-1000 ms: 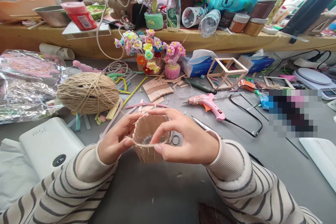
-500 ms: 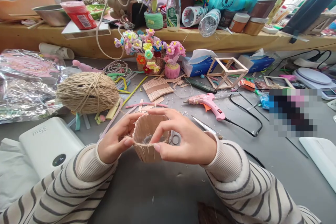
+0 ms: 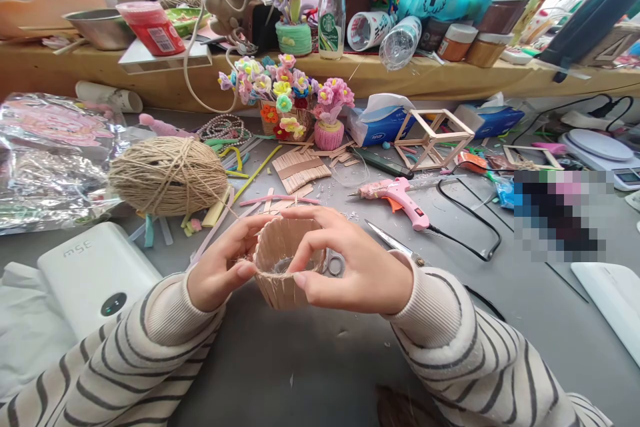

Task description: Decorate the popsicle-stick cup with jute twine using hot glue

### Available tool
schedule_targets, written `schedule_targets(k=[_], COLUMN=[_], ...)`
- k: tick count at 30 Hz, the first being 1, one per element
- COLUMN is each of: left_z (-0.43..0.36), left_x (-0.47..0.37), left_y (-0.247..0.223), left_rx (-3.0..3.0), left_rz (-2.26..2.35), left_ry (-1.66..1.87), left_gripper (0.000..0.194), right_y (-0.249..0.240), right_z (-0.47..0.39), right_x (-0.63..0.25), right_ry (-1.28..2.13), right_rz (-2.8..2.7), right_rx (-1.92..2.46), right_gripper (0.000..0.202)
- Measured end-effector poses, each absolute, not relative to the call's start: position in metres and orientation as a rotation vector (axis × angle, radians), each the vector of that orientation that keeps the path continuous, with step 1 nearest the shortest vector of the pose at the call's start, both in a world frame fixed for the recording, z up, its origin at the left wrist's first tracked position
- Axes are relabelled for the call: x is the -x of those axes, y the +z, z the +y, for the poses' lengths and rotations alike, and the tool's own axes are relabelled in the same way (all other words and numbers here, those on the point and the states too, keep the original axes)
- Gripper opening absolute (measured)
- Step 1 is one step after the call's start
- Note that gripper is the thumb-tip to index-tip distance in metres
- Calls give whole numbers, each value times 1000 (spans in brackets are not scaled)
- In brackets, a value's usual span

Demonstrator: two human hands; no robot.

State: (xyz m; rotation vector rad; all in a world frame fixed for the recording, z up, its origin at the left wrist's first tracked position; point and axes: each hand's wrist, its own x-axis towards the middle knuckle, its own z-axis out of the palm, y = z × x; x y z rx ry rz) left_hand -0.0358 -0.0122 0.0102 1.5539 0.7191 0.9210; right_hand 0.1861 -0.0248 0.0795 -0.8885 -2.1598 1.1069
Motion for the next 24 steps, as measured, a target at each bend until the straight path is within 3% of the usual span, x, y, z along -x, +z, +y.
schedule_targets(k=[24], left_z=[-13], left_x=[39], left_y=[11], left_rx=[-1595], left_rz=[771], left_ry=[867], left_gripper=[60], right_y=[74], right_z=[-30], right_x=[-178], right_ry=[1014], right_rz=[-2143], right_rx=[963], right_gripper=[11])
